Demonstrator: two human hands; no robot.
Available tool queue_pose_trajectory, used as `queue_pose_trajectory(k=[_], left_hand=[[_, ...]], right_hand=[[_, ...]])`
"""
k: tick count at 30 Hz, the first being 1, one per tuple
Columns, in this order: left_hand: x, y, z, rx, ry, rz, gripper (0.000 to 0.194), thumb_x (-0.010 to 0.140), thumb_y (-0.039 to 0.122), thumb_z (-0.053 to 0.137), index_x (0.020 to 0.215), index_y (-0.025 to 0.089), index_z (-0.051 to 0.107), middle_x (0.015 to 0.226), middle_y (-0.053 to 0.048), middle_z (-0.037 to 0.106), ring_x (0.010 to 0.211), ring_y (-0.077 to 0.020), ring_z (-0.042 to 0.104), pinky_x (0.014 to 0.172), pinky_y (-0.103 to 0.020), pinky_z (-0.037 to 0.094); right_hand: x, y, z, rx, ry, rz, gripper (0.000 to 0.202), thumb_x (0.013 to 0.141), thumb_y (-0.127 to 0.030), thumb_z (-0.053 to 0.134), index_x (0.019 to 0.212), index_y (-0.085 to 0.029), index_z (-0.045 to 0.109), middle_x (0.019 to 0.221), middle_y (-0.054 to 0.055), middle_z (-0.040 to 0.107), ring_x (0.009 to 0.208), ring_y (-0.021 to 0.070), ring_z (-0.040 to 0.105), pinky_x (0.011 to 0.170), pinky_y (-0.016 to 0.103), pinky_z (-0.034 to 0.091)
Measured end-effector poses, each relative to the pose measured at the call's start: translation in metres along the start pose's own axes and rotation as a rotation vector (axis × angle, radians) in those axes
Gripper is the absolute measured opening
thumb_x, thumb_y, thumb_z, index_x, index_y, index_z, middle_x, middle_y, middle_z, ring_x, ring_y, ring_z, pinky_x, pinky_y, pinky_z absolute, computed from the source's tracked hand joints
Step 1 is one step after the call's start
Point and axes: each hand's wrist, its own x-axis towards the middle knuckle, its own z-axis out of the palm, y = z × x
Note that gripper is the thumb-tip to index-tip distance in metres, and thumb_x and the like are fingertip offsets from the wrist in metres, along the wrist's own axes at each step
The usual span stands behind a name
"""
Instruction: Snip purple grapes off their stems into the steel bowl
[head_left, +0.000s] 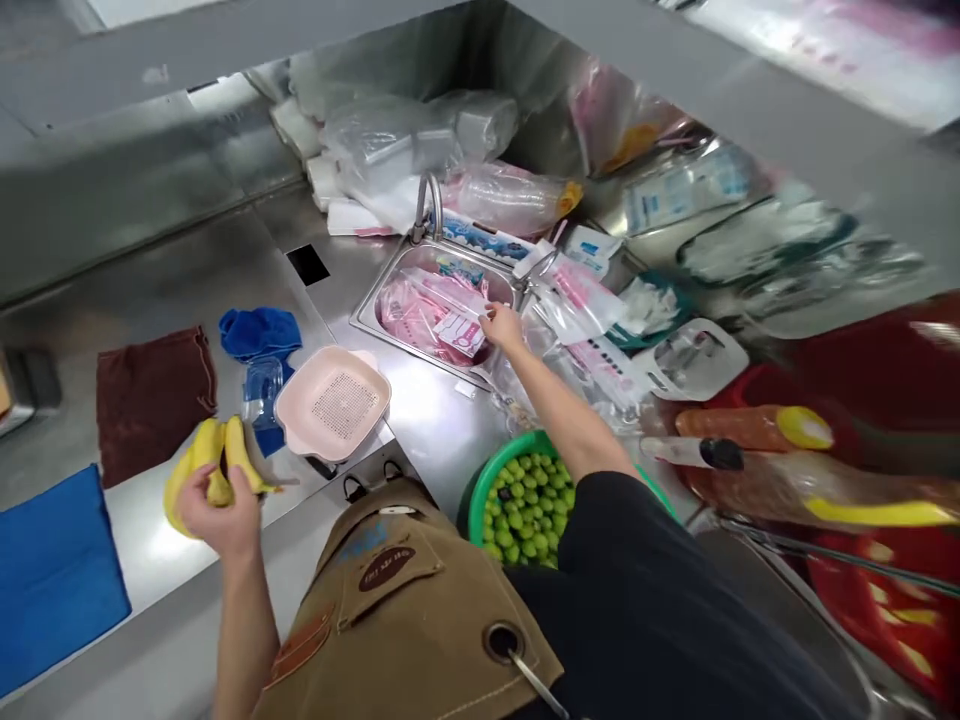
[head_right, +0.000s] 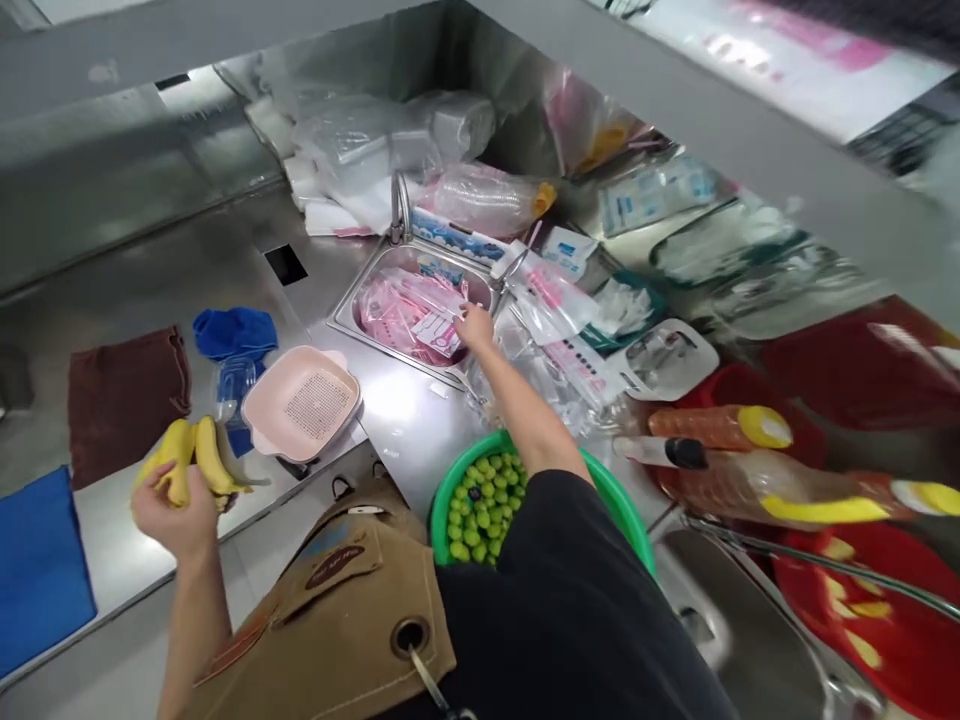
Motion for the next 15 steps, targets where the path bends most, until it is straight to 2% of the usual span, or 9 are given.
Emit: queue_pose_trajectory(k=[1, 3, 5, 7, 10, 13, 15], left_hand=[[-0.003, 0.02, 0.008, -0.043, 0.049, 0.08, 0.032, 0.096, 0.044, 0.064, 0.114, 0.018, 0.066, 0.117, -0.018, 0.071, 0.115, -0.0373, 0.069, 0.104, -0.059, 0.056], [-0.003, 0.06, 0.023, -0.106, 0.04, 0.33, 0.015, 0.094, 0.033, 0.07, 0.1, 0.02, 0.069, 0.101, -0.011, 0.075, 0.105, -0.0306, 0.073, 0.102, -0.052, 0.057], [0.003, 0.093, 0.035, -0.141, -0.034, 0.518, 0.005, 0.093, 0.025, 0.07, 0.097, 0.021, 0.069, 0.097, -0.008, 0.076, 0.104, -0.0272, 0.074, 0.101, -0.048, 0.057], [0.011, 0.116, 0.04, -0.193, -0.095, 0.596, 0.005, 0.093, 0.021, 0.07, 0.098, 0.022, 0.07, 0.097, -0.007, 0.077, 0.104, -0.0255, 0.074, 0.101, -0.047, 0.058], [0.017, 0.133, 0.045, -0.295, -0.159, 0.542, 0.003, 0.096, 0.024, 0.068, 0.096, 0.022, 0.071, 0.095, -0.006, 0.077, 0.099, -0.0235, 0.075, 0.095, -0.043, 0.06], [0.012, 0.144, 0.06, -0.443, -0.3, 0.353, 0.012, 0.098, 0.031, 0.066, 0.093, 0.022, 0.072, 0.091, -0.005, 0.077, 0.089, -0.0207, 0.074, 0.087, -0.038, 0.061], [0.004, 0.159, 0.082, -0.59, -0.492, 0.21, 0.016, 0.096, 0.036, 0.068, 0.095, 0.021, 0.073, 0.093, -0.006, 0.078, 0.09, -0.0202, 0.074, 0.089, -0.036, 0.061]], right_hand=[[0.016, 0.002, 0.011, -0.012, -0.015, -0.009, 0.048, 0.092, -0.021, 0.071, 0.138, -0.01, 0.073, 0.141, 0.025, 0.073, 0.136, 0.0368, 0.066, 0.119, 0.051, 0.046], [0.04, 0.001, 0.031, -0.025, -0.041, -0.024, 0.05, 0.087, -0.02, 0.076, 0.136, -0.011, 0.075, 0.15, 0.027, 0.067, 0.142, 0.0389, 0.059, 0.119, 0.052, 0.045], [0.056, -0.004, 0.043, -0.028, -0.061, -0.031, 0.043, 0.086, -0.019, 0.076, 0.128, -0.01, 0.078, 0.144, 0.029, 0.069, 0.139, 0.0399, 0.061, 0.115, 0.053, 0.047], [0.067, -0.008, 0.043, -0.019, -0.066, -0.052, 0.028, 0.088, -0.018, 0.073, 0.113, -0.01, 0.081, 0.128, 0.029, 0.076, 0.13, 0.0395, 0.066, 0.111, 0.053, 0.049], [0.074, -0.014, 0.018, 0.033, -0.039, -0.141, 0.012, 0.089, -0.021, 0.07, 0.089, -0.012, 0.079, 0.106, 0.024, 0.079, 0.119, 0.0389, 0.069, 0.106, 0.05, 0.048], [0.063, -0.017, -0.03, 0.138, -0.036, -0.258, 0.027, 0.092, -0.036, 0.07, 0.072, -0.018, 0.068, 0.081, 0.012, 0.072, 0.097, 0.031, 0.069, 0.09, 0.04, 0.051], [0.042, -0.02, -0.063, 0.236, -0.045, -0.319, 0.04, 0.094, -0.055, 0.067, 0.074, -0.02, 0.064, 0.072, 0.005, 0.063, 0.079, 0.0237, 0.063, 0.074, 0.033, 0.049]])
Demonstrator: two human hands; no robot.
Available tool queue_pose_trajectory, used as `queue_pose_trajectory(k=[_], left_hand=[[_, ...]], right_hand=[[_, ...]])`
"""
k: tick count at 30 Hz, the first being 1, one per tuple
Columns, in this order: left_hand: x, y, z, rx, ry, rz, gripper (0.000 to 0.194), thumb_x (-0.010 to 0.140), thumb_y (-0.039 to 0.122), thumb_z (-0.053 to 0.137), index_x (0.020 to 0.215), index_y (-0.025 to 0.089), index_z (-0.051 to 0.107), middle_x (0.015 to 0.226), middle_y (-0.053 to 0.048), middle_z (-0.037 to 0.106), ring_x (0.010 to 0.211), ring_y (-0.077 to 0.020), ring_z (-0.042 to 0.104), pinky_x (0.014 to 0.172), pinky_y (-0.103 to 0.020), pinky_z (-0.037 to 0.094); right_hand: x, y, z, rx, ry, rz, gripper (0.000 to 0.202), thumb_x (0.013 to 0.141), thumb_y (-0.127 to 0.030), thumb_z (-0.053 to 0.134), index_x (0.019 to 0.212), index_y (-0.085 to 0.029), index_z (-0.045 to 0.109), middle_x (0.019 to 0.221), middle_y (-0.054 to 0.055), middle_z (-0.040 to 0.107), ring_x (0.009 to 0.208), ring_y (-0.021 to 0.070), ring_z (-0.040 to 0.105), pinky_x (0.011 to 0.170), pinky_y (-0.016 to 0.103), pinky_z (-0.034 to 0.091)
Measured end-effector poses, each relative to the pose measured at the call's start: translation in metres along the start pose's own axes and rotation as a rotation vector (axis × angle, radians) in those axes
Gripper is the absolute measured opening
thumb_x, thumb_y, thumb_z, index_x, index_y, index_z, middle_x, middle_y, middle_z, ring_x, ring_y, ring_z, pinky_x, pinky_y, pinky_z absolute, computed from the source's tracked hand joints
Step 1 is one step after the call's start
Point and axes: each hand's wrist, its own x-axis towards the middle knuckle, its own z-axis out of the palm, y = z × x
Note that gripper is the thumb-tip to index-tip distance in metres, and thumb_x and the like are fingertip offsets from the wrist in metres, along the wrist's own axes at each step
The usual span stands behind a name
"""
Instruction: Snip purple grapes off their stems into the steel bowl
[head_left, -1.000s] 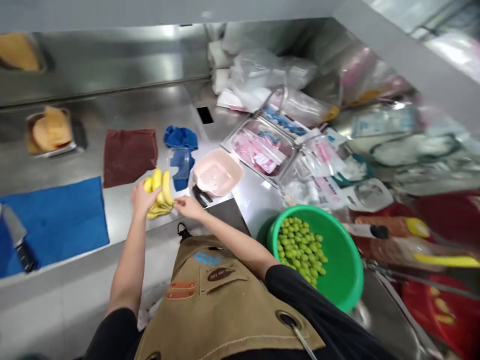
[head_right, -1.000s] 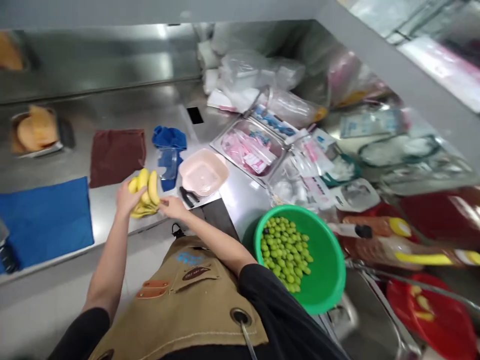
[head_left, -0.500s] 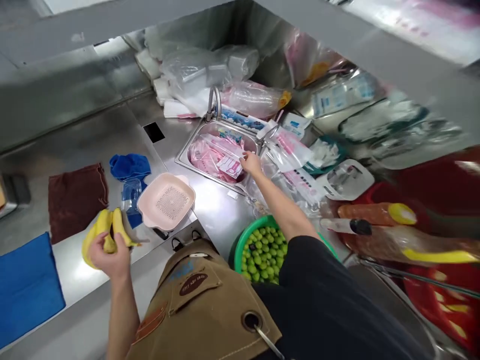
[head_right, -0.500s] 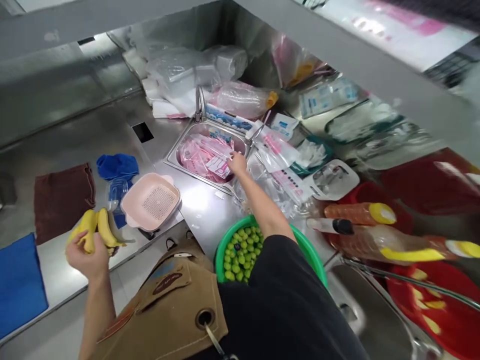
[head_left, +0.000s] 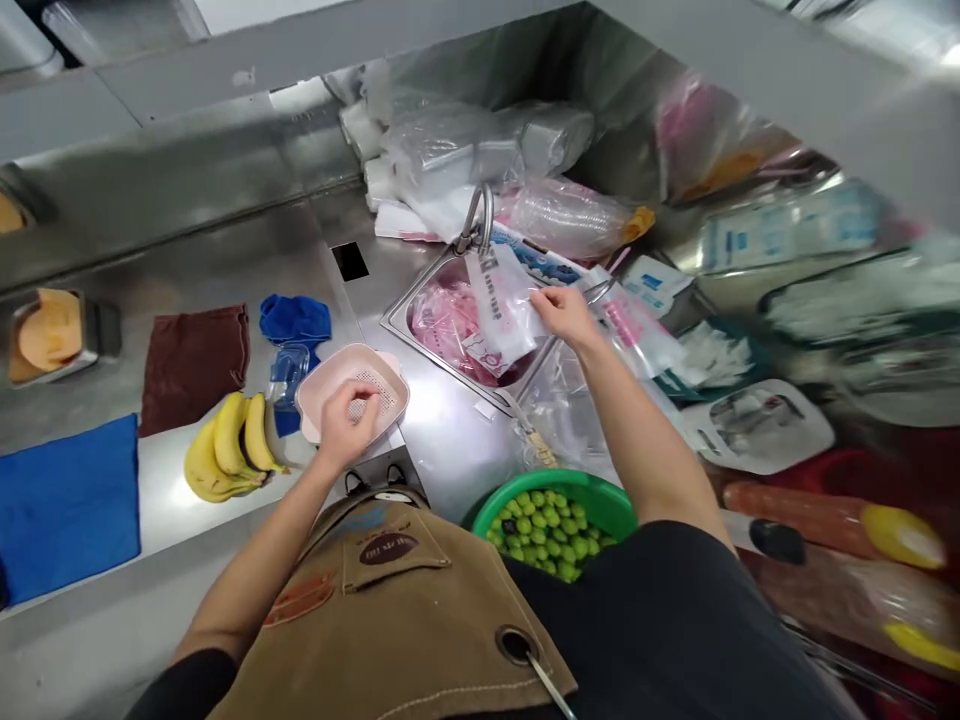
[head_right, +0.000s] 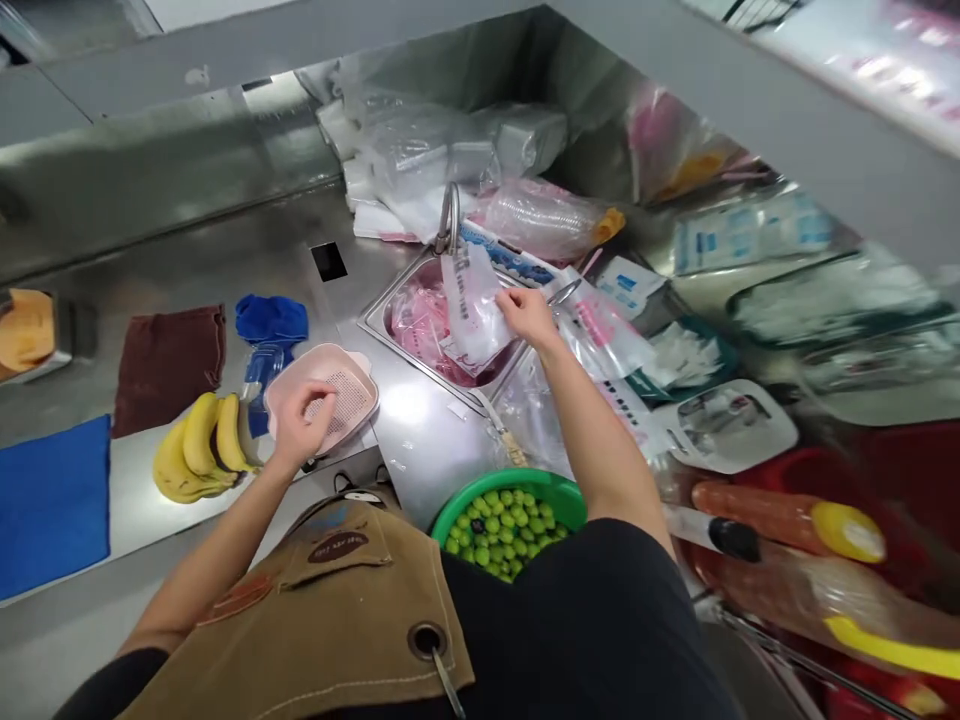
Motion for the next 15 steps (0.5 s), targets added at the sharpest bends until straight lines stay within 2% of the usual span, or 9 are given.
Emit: queue_pose_trajectory(k=[3, 5, 7, 10, 12, 15], left_hand=[[0.019, 0.008, 0.057, -0.392, -0.289, -0.326, 0.028, 0.091, 0.045, 0.077, 0.105, 0.021, 0.073, 0.108, -0.009, 0.08, 0.097, -0.0205, 0.075, 0.091, -0.036, 0.061], [0.034, 0.018, 0.095, -0.67, -0.465, -0.603, 0.04, 0.088, 0.053, 0.082, 0.108, 0.02, 0.07, 0.11, -0.01, 0.079, 0.094, -0.0201, 0.076, 0.088, -0.036, 0.062], [0.048, 0.03, 0.126, -0.918, -0.564, -0.74, 0.044, 0.086, 0.057, 0.085, 0.103, 0.018, 0.071, 0.106, -0.011, 0.079, 0.093, -0.0207, 0.076, 0.088, -0.037, 0.063], [0.057, 0.04, 0.151, -1.102, -0.566, -0.77, 0.042, 0.081, 0.052, 0.09, 0.099, 0.018, 0.073, 0.092, -0.007, 0.078, 0.087, -0.0201, 0.076, 0.085, -0.034, 0.064], [0.06, 0.041, 0.154, -1.121, -0.569, -0.722, 0.041, 0.078, 0.047, 0.092, 0.103, 0.019, 0.075, 0.091, -0.005, 0.079, 0.087, -0.0197, 0.077, 0.083, -0.032, 0.063], [0.066, 0.036, 0.149, -0.978, -0.593, -0.57, 0.04, 0.08, 0.046, 0.088, 0.106, 0.018, 0.077, 0.093, -0.007, 0.081, 0.086, -0.0209, 0.077, 0.08, -0.033, 0.063]], right_hand=[[-0.044, -0.027, -0.028, 0.156, 0.027, -0.054, 0.061, 0.089, -0.084, 0.056, 0.084, -0.024, 0.06, 0.072, 0.001, 0.056, 0.066, 0.0173, 0.052, 0.061, 0.029, 0.043], [-0.078, -0.042, -0.031, 0.267, 0.049, -0.049, 0.069, 0.083, -0.094, 0.054, 0.086, -0.025, 0.057, 0.073, -0.001, 0.054, 0.061, 0.0157, 0.047, 0.057, 0.028, 0.042], [-0.112, -0.051, -0.024, 0.355, 0.066, -0.025, 0.071, 0.079, -0.097, 0.057, 0.086, -0.026, 0.056, 0.072, -0.002, 0.052, 0.058, 0.0153, 0.045, 0.055, 0.028, 0.041], [-0.152, -0.054, -0.008, 0.408, 0.09, 0.004, 0.068, 0.08, -0.093, 0.062, 0.087, -0.026, 0.06, 0.071, -0.002, 0.051, 0.059, 0.0154, 0.044, 0.056, 0.028, 0.041], [-0.169, -0.053, -0.001, 0.428, 0.096, 0.026, 0.064, 0.08, -0.09, 0.065, 0.087, -0.026, 0.063, 0.07, -0.003, 0.051, 0.06, 0.0156, 0.044, 0.058, 0.028, 0.042], [-0.182, -0.05, 0.001, 0.44, 0.079, 0.06, 0.059, 0.077, -0.083, 0.072, 0.087, -0.025, 0.067, 0.072, -0.002, 0.057, 0.066, 0.0169, 0.05, 0.065, 0.03, 0.049]])
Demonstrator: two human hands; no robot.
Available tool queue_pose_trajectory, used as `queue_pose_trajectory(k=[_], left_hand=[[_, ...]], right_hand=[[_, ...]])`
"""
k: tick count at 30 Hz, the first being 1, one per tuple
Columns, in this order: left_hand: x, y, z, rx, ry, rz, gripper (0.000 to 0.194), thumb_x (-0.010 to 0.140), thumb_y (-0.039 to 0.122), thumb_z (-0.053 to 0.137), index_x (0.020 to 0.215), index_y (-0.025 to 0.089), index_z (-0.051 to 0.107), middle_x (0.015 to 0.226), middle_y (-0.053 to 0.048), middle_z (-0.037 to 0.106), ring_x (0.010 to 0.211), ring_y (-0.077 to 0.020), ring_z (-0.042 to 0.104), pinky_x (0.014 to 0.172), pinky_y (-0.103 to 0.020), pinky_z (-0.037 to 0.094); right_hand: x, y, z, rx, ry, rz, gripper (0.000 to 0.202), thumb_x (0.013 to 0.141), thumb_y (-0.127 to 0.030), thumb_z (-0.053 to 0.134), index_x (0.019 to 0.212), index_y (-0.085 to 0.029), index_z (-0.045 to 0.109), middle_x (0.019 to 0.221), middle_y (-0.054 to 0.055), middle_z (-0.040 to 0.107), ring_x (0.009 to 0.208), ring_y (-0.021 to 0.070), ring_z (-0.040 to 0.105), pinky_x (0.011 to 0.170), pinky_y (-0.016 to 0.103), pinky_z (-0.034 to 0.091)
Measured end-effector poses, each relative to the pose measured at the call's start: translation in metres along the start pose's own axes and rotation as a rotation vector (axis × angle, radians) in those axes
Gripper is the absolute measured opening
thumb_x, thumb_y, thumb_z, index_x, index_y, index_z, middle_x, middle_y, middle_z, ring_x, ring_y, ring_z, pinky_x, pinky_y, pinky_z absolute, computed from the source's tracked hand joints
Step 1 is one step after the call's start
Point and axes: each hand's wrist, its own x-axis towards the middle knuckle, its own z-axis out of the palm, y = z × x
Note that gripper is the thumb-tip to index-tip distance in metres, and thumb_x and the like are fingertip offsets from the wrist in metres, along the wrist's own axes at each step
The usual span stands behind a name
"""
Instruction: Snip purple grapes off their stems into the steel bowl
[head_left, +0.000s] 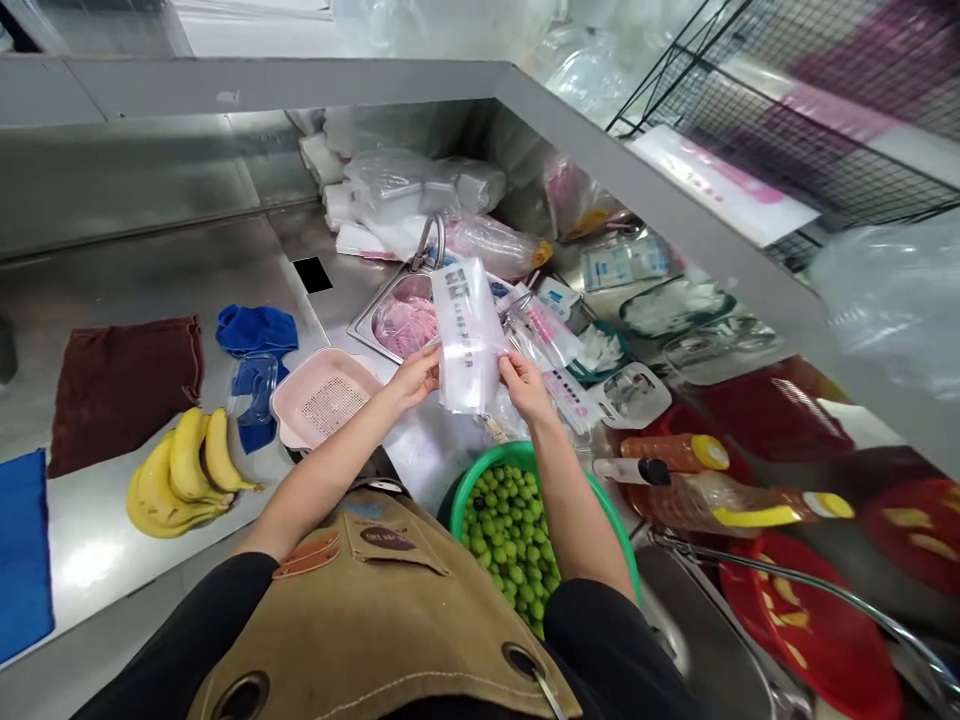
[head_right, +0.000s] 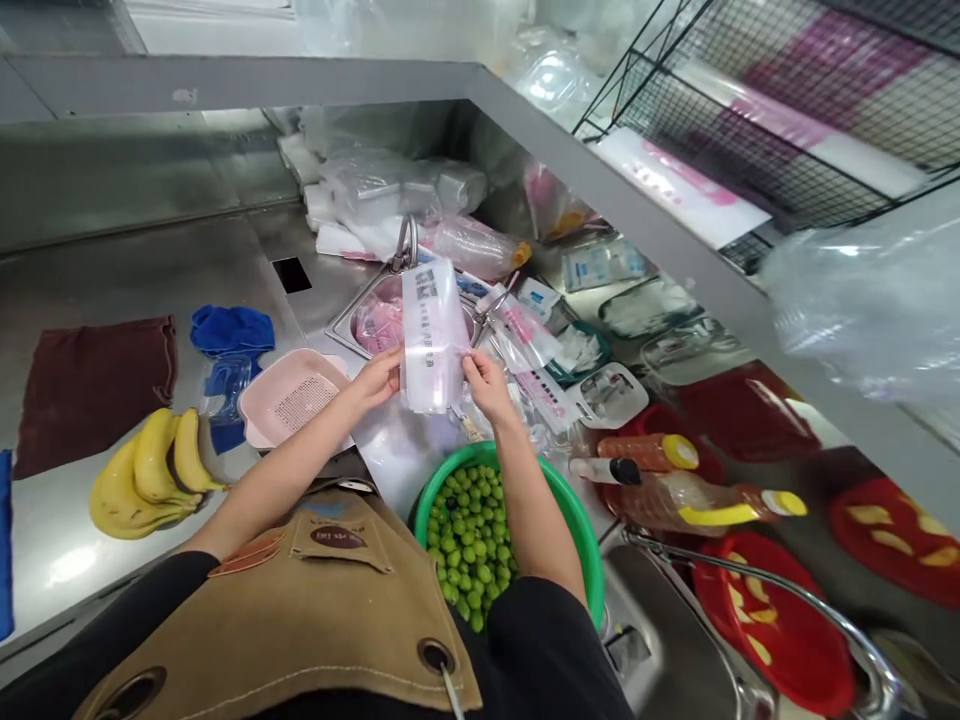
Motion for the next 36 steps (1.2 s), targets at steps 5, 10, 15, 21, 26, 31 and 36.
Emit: queue_pose_trajectory(k=[5, 10, 15, 21, 26, 31, 36], left_hand=[[0.001, 0.019, -0.012, 0.288, 0.093, 0.181, 0.015, 0.076, 0.024, 0.083, 0.086, 0.017, 0.074, 0.083, -0.004, 0.076, 0.083, -0.0203, 0.07, 0.085, -0.035, 0.057], [-0.01, 0.04, -0.02, 0.892, 0.001, 0.549, 0.023, 0.075, 0.003, 0.067, 0.091, 0.018, 0.075, 0.099, -0.009, 0.074, 0.102, -0.0278, 0.064, 0.1, -0.042, 0.051], [-0.025, 0.052, -0.028, 1.466, -0.257, 0.826, 0.025, 0.097, 0.013, 0.052, 0.105, 0.018, 0.076, 0.103, -0.014, 0.068, 0.106, -0.0301, 0.06, 0.097, -0.045, 0.051], [-0.038, 0.069, -0.052, 1.504, -0.304, 0.847, 0.026, 0.099, 0.013, 0.051, 0.105, 0.019, 0.075, 0.103, -0.013, 0.069, 0.104, -0.0301, 0.06, 0.097, -0.046, 0.05], [-0.032, 0.102, -0.087, 1.084, 0.366, 0.693, 0.021, 0.091, 0.011, 0.065, 0.11, 0.017, 0.073, 0.109, -0.013, 0.068, 0.107, -0.0289, 0.064, 0.107, -0.044, 0.048], [-0.031, 0.098, -0.065, 0.865, 0.491, 0.709, 0.049, 0.085, 0.019, 0.085, 0.13, 0.016, 0.067, 0.133, -0.016, 0.064, 0.126, -0.0297, 0.062, 0.118, -0.046, 0.044], [-0.018, 0.051, -0.019, 0.494, 0.108, 0.312, 0.039, 0.081, 0.017, 0.093, 0.113, 0.015, 0.071, 0.111, -0.011, 0.075, 0.099, -0.0207, 0.069, 0.097, -0.039, 0.055]], right_hand=[[-0.003, -0.007, 0.013, 0.033, 0.014, 0.075, 0.063, 0.075, -0.077, 0.077, 0.109, -0.024, 0.073, 0.111, 0.009, 0.076, 0.1, 0.0253, 0.068, 0.081, 0.037, 0.059], [-0.01, -0.022, 0.062, 0.136, -0.069, 0.078, 0.065, 0.065, -0.069, 0.093, 0.108, -0.022, 0.077, 0.123, 0.009, 0.078, 0.119, 0.029, 0.07, 0.107, 0.043, 0.057], [-0.009, -0.028, 0.093, 0.319, -0.141, 0.212, 0.06, 0.083, -0.081, 0.073, 0.088, -0.021, 0.074, 0.089, 0.007, 0.078, 0.09, 0.0256, 0.075, 0.083, 0.043, 0.064], [0.001, -0.016, 0.089, 0.449, -0.063, 0.331, 0.036, 0.077, -0.053, 0.086, 0.078, -0.021, 0.069, 0.068, 0.004, 0.071, 0.062, 0.0209, 0.068, 0.067, 0.039, 0.063], [0.006, -0.013, 0.068, 0.479, 0.047, 0.247, 0.041, 0.064, -0.053, 0.091, 0.077, -0.024, 0.065, 0.066, 0.002, 0.068, 0.064, 0.0214, 0.067, 0.071, 0.039, 0.061], [0.005, -0.018, 0.072, 0.434, 0.132, 0.091, 0.055, 0.046, -0.056, 0.101, 0.067, -0.024, 0.061, 0.066, -0.003, 0.064, 0.064, 0.0156, 0.058, 0.065, 0.032, 0.052], [0.002, -0.022, 0.088, 0.402, 0.057, 0.039, 0.061, 0.044, -0.062, 0.103, 0.06, -0.024, 0.059, 0.063, -0.002, 0.064, 0.061, 0.0153, 0.057, 0.061, 0.031, 0.049]])
